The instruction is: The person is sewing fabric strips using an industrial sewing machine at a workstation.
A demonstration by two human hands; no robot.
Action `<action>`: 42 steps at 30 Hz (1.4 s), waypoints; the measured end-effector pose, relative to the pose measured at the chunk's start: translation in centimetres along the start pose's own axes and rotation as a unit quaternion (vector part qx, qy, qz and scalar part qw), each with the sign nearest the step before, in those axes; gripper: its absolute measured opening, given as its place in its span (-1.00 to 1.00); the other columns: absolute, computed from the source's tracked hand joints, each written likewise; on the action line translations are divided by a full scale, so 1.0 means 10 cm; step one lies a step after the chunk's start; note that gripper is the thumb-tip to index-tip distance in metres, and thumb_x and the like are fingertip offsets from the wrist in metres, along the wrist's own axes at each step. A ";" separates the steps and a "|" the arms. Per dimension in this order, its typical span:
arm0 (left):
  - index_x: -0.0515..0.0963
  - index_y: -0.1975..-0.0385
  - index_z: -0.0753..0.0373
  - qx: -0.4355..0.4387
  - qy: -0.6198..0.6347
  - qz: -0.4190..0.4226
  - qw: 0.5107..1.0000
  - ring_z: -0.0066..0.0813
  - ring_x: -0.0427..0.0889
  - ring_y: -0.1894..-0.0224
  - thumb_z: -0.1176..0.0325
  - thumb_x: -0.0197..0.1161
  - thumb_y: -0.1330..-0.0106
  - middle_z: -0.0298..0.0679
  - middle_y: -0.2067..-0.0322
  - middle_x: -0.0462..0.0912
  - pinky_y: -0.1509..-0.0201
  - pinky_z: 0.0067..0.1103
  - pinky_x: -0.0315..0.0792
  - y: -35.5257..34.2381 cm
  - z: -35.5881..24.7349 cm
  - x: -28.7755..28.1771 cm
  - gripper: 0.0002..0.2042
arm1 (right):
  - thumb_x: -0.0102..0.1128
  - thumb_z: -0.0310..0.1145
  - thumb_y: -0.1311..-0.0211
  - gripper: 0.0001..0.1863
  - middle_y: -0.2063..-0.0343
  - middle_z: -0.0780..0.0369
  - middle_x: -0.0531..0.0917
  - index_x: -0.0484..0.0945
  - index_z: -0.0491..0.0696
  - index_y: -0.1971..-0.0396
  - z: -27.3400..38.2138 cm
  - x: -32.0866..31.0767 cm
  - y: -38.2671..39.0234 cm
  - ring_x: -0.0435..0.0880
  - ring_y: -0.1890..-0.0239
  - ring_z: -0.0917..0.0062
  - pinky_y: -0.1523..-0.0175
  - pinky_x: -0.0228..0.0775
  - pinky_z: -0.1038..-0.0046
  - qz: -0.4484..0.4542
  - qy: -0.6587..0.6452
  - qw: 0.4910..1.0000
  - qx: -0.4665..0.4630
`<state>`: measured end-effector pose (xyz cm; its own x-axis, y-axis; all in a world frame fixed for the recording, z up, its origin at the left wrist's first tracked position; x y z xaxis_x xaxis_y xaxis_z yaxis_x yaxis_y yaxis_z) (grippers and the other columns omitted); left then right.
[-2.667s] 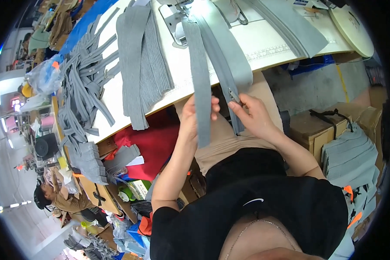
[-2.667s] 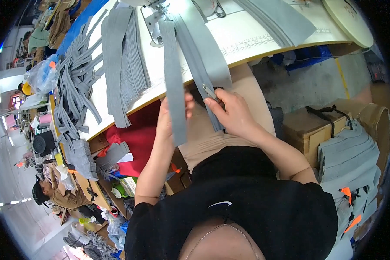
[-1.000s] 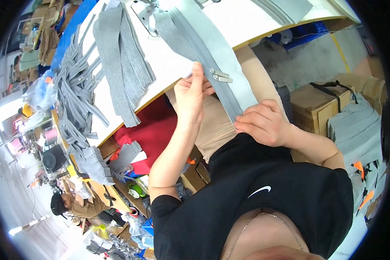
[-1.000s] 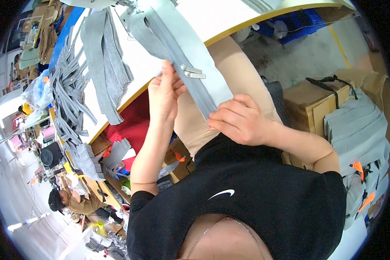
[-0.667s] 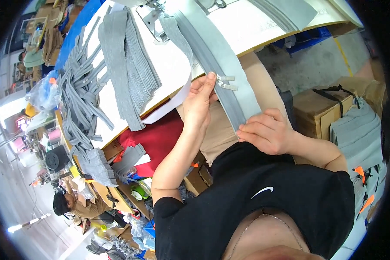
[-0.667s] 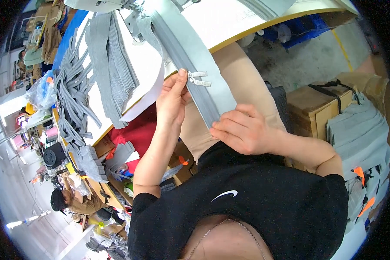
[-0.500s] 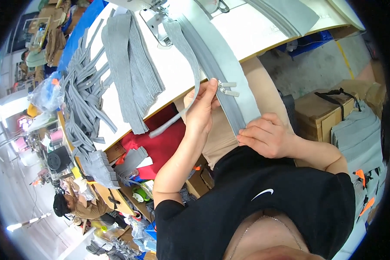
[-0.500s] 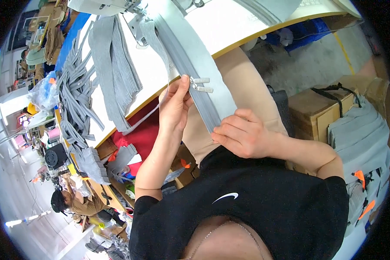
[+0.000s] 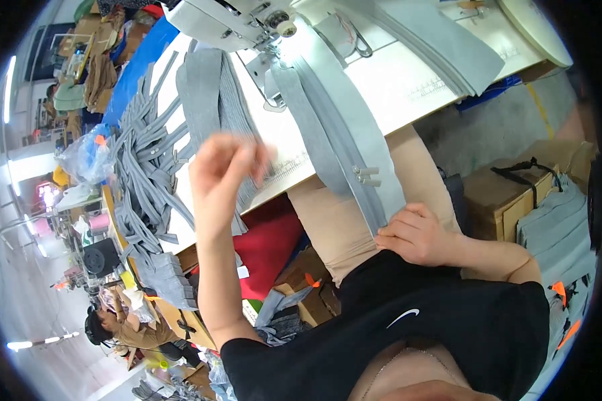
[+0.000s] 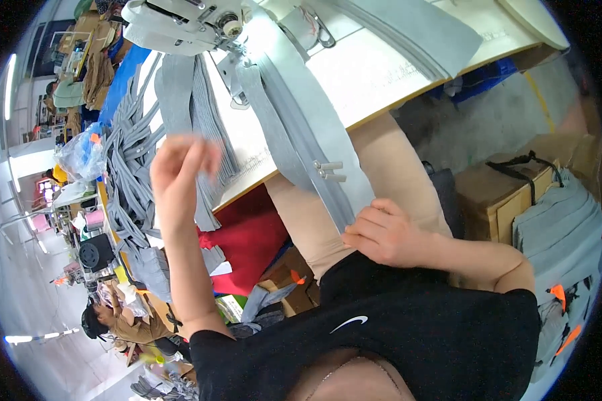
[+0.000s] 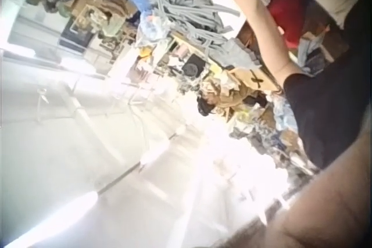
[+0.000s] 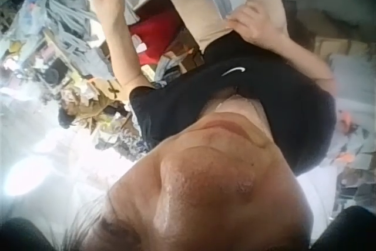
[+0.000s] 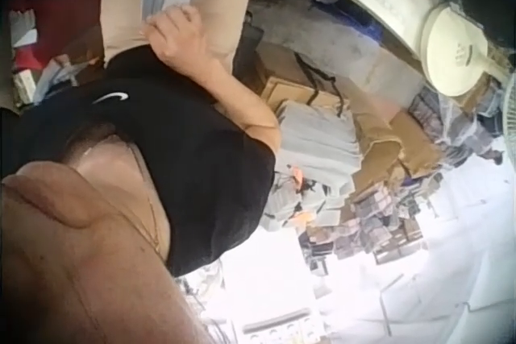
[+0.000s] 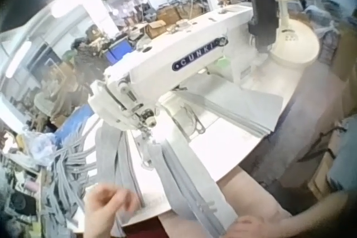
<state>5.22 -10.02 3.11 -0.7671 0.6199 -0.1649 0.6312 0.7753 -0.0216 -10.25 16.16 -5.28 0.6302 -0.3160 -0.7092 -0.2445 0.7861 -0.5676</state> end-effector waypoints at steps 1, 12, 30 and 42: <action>0.62 0.08 0.33 0.051 -0.145 -0.028 0.988 -0.55 0.63 0.24 0.53 0.28 -0.38 -0.17 0.10 0.75 0.19 -0.60 0.53 -0.24 0.03 0.01 -0.83 | 0.36 -0.37 -0.08 -0.84 0.33 0.35 0.68 0.73 -0.02 0.31 0.01 0.01 -0.01 0.65 0.22 0.52 -0.02 0.36 0.37 0.000 -0.004 1.000 -0.002; 0.79 0.21 0.22 0.167 -0.336 -0.098 0.922 -0.47 0.60 0.24 0.63 0.33 -0.16 -0.31 0.26 0.72 0.08 -0.55 0.46 -0.83 0.42 0.25 -0.76 | 0.37 -0.35 -0.06 -0.82 0.31 0.38 0.69 0.74 0.02 0.30 -0.08 0.09 -0.03 0.63 0.24 0.54 0.00 0.35 0.40 0.021 -0.034 0.999 0.024; 0.81 0.22 0.20 0.195 -0.326 -0.112 0.918 -0.45 0.69 0.24 0.67 0.33 -0.17 -0.26 0.24 0.79 0.03 -0.57 0.49 -0.80 0.39 0.36 -0.74 | 0.42 -0.35 -0.06 -0.86 0.34 0.39 0.68 0.74 0.03 0.33 -0.20 0.22 -0.14 0.62 0.25 0.54 0.03 0.35 0.40 0.042 -0.059 0.997 0.026; 0.78 0.30 0.27 0.136 -0.257 -0.133 0.948 -0.26 0.66 0.09 0.65 0.36 -0.15 -0.20 0.13 0.78 0.03 -0.45 0.57 -0.86 0.47 0.31 -0.82 | 0.42 -0.38 -0.07 -0.86 0.34 0.40 0.67 0.73 0.02 0.32 -0.21 0.24 -0.19 0.60 0.30 0.54 0.06 0.35 0.39 0.058 -0.069 0.995 0.037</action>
<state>-2.06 -15.30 -1.81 -0.7902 0.2123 -0.5749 0.4831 0.7929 -0.3713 -9.83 12.76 -6.79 0.6970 -0.1495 -0.7013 -0.2698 0.8515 -0.4496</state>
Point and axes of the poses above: each hand's wrist, its own y-axis away from the middle knuckle, its own x-axis out of the palm, z = x × y, the point moved 7 cm from there along -y, towards the middle knuckle
